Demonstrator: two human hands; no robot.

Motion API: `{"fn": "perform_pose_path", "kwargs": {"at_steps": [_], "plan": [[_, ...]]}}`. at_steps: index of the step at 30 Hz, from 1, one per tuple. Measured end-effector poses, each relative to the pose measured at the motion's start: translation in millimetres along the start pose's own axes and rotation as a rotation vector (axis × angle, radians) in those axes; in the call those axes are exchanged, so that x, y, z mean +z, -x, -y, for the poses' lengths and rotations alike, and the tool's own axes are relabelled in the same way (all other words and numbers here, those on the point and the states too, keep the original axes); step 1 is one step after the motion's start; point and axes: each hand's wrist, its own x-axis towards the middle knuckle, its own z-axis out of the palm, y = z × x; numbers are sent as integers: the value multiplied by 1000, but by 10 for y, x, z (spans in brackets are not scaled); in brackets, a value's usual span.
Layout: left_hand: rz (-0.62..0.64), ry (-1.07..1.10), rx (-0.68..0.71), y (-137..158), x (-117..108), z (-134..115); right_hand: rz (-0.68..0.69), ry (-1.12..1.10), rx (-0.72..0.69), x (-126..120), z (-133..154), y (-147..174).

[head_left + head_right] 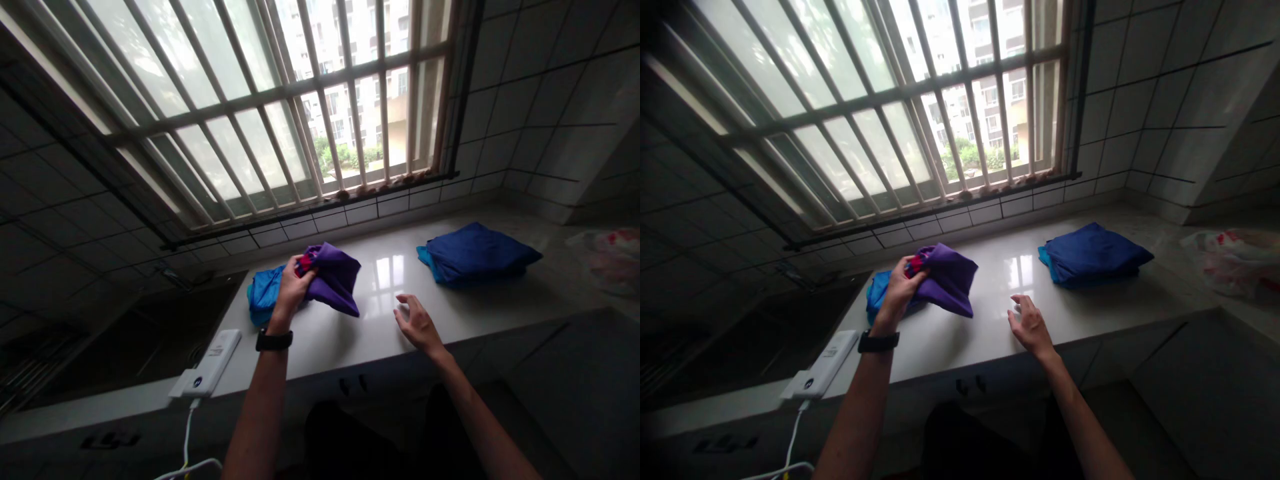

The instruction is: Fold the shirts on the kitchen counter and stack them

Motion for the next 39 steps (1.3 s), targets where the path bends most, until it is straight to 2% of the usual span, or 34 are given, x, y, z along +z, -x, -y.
{"fn": "perform_pose_path", "kwargs": {"at_steps": [2, 4, 5, 8, 10, 11, 13, 14, 16, 17, 20, 23, 25, 28, 33, 36, 39], "plan": [[-201, -111, 40, -266, -396, 8, -13, -1, -1, 1, 7, 1], [-340, -285, -46, -429, -739, 141, -20, 0, -5, 2, 11, -2], [-352, -373, -127, -462, -871, 245, -23, 0, -7, 2, 12, -4], [-211, -613, -400, -396, -1061, 589, -29, 7, -8, -1, 13, -12], [-204, -759, -472, -300, -1030, 737, -29, 13, -10, -3, 13, -16], [-237, -829, -440, -265, -983, 769, -27, 15, -11, -4, 12, -16], [-287, -937, -269, -246, -856, 766, -20, 12, -13, -5, 11, -15], [-274, -967, -160, -261, -790, 747, -16, 9, -13, -6, 10, -13], [-185, -990, 12, -316, -669, 724, -11, 5, -10, -9, 10, -9], [-126, -995, 47, -342, -620, 735, -11, 4, -9, -12, 10, -7], [-10, -1028, -44, -371, -527, 872, -9, 8, -12, -19, 9, -3], [-32, -1070, -172, -345, -503, 1064, -7, 13, -9, -24, 4, -1], [-35, -1079, -195, -341, -524, 1150, -5, 14, -8, -22, -1, 0], [26, -1059, -211, -396, -613, 1198, -10, 7, -5, -11, -2, 1], [181, -1043, -271, -583, -749, 1084, -10, -12, 2, 0, 28, -7], [87, -1071, -210, -539, -637, 863, -18, -5, -4, -4, 47, -13], [-41, -897, 2, -178, -349, 608, -22, 10, 0, -6, 56, -12]]}}
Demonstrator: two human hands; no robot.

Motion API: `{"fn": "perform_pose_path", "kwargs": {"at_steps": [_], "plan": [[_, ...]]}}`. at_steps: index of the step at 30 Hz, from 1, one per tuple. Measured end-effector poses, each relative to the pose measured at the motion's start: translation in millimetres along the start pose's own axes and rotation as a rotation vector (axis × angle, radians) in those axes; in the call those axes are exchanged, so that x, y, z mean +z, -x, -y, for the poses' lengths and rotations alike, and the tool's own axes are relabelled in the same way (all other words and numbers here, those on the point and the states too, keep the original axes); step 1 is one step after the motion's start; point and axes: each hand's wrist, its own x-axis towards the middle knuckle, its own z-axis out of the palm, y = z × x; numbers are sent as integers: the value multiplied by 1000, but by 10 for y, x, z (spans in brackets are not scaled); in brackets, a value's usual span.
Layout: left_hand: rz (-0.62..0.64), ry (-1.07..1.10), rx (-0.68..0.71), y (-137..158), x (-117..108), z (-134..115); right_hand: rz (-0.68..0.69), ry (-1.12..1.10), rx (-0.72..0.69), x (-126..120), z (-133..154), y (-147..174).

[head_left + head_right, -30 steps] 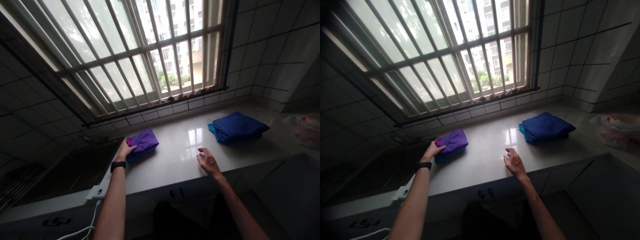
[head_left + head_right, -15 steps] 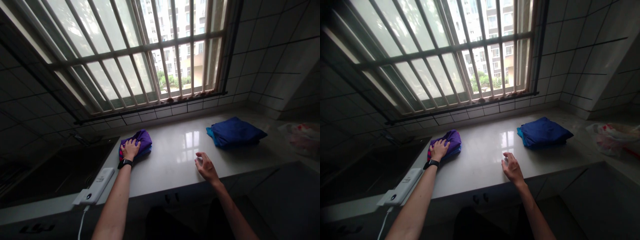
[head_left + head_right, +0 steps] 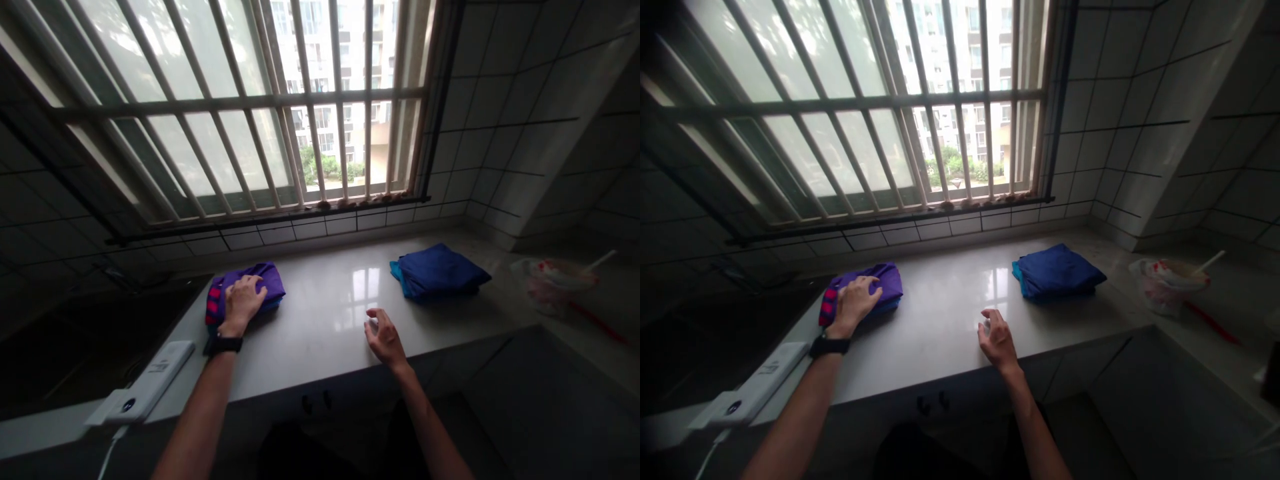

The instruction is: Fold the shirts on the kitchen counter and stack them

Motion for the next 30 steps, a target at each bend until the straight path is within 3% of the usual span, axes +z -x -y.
{"fn": "perform_pose_path", "kwargs": {"at_steps": [4, 7, 9, 15, 19, 22, 25, 27, 30], "plan": [[140, 575, 57, 857, 168, -445, 18, -3, 8, -1, 7, 7], [202, 837, 37, 1405, 380, -584, 23, 8, 9, -12, 5, 1], [208, 917, 3, 1601, 486, -588, 27, 15, 4, -22, 0, -11], [240, 1060, 19, 1646, 560, -488, 38, 25, 16, 1, -3, 4], [283, 1074, 70, 1650, 576, -494, 123, 153, -26, -62, 61, -29], [294, 1076, 85, 1671, 579, -528, 146, 281, -37, -363, 136, -300], [303, 1077, 99, 1673, 551, -563, 71, 536, 24, -818, 176, -770], [305, 1077, 107, 1667, 529, -578, 57, 772, 152, -1071, 156, -1062], [312, 1082, 118, 1659, 520, -585, 182, 1025, 314, -1255, 76, -1313]]}}
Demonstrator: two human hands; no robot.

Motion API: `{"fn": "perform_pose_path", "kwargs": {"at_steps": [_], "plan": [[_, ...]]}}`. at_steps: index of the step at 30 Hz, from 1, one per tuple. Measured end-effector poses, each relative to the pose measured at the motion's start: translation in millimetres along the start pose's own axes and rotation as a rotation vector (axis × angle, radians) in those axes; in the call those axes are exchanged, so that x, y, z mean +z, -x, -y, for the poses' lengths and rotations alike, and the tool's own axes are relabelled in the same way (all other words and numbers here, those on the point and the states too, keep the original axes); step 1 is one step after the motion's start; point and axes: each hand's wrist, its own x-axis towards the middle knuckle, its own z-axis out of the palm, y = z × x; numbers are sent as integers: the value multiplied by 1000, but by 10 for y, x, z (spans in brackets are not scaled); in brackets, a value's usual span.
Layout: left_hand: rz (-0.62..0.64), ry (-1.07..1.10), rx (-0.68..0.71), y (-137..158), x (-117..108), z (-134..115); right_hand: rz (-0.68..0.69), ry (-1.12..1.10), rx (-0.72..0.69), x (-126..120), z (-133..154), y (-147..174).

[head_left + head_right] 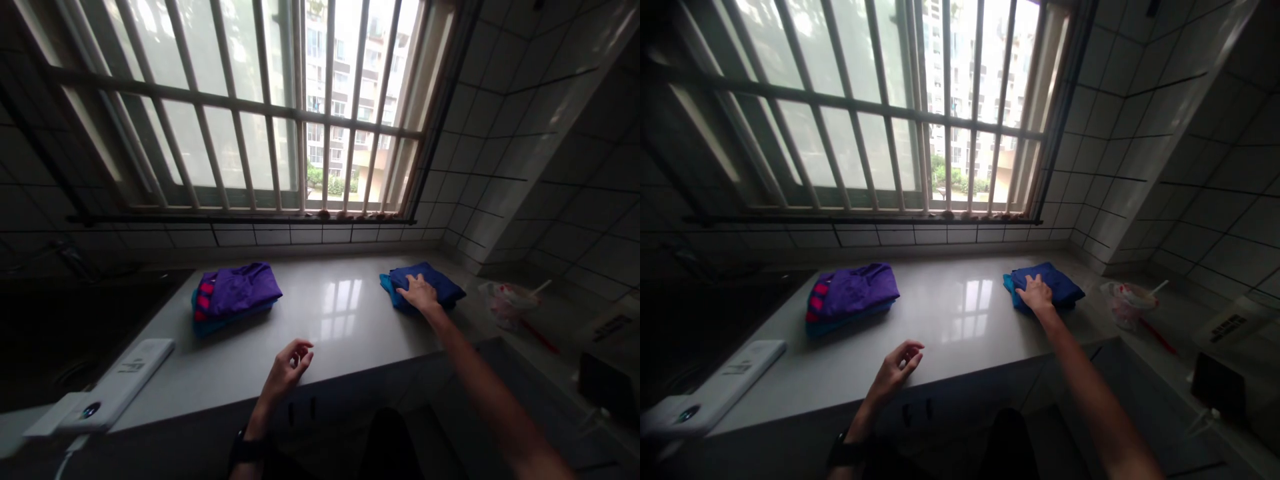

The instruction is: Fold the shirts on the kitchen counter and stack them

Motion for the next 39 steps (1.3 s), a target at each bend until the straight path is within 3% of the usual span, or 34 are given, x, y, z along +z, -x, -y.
{"fn": "perform_pose_path", "kwargs": {"at_steps": [3, 6, 8, 12, 15, 17, 24, 28, 30, 33, 36, 39], "plan": [[8, 1, -5, -4, 4, 8, 64, 70, -59, -23, -34, -115], [14, -11, -14, -10, 7, 1, 14, 44, -84, -184, -42, -222], [16, -18, -18, -14, 4, -17, -111, -33, -123, -370, -66, -303], [21, -28, -19, -17, -2, -56, -558, -369, -273, -724, -101, -412], [15, -30, -19, -13, 0, -67, -681, -543, -318, -854, -15, -422], [6, -38, -15, -12, 4, -68, -611, -619, -333, -873, 116, -392], [48, -98, -5, -20, 34, -56, -163, -990, -493, -943, 773, -48], [31, -128, 32, -16, 69, -7, -139, -1285, -633, -1072, 1013, 48], [13, -153, 35, -16, 84, 25, -236, -1419, -606, -1014, 1070, 0], [-11, -179, 6, -18, 85, 46, -299, -1421, -436, -663, 1097, -86], [-28, -161, -1, -19, 64, 21, -19, -1119, -325, -99, 1068, -32], [0, -151, 7, -20, 49, -25, 196, -934, -363, 421, 1016, 188]]}}
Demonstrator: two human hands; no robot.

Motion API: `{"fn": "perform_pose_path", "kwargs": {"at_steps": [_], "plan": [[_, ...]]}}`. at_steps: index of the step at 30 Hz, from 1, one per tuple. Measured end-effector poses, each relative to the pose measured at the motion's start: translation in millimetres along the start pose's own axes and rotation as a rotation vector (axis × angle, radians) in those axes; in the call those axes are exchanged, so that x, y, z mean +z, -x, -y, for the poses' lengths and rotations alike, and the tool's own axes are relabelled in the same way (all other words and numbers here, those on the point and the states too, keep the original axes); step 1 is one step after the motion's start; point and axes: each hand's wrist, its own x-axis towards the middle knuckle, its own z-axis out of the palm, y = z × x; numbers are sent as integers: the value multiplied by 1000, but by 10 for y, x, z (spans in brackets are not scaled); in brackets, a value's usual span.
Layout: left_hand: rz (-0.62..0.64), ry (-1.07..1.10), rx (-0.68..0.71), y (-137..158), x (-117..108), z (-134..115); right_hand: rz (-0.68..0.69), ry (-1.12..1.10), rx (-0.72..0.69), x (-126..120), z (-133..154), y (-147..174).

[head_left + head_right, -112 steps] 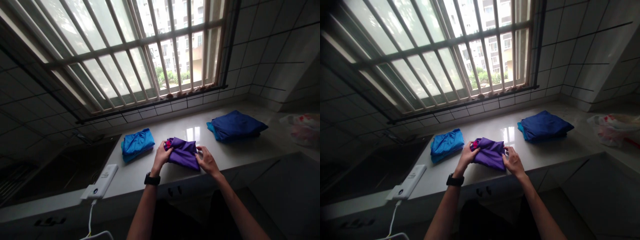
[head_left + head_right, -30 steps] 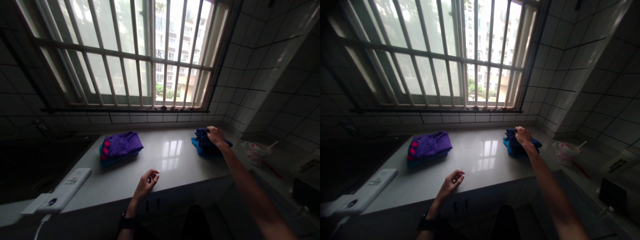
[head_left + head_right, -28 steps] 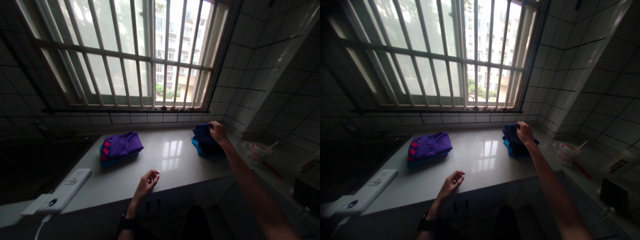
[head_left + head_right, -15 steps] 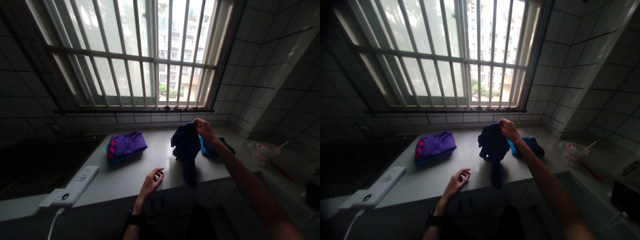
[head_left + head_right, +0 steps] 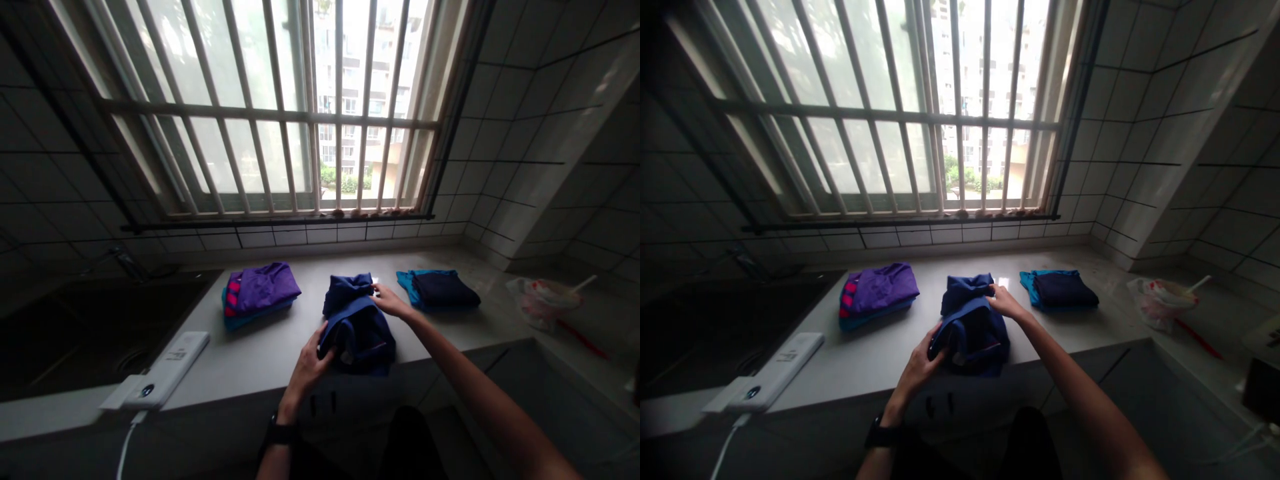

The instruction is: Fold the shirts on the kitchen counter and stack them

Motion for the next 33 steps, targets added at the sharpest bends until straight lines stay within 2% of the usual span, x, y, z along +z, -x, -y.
{"fn": "perform_pose_path", "kwargs": {"at_steps": [3, 6, 10, 13, 22, 33], "plan": [[34, -6, -9, -4, 0, -22, 125, 66, -49, 241, -207, 252], [33, -5, -19, -6, 12, -12, 150, 160, -33, 395, -251, 443], [28, 7, -44, -4, 22, -10, 46, 275, 59, 561, -238, 615], [29, 18, -62, -7, 22, -31, -73, 253, 65, 651, -237, 700], [37, 0, -87, -33, -3, -3, -146, 196, 45, 644, -216, 797], [8, -52, -118, -38, -21, -76, -125, 170, 92, 647, -270, 836]]}}
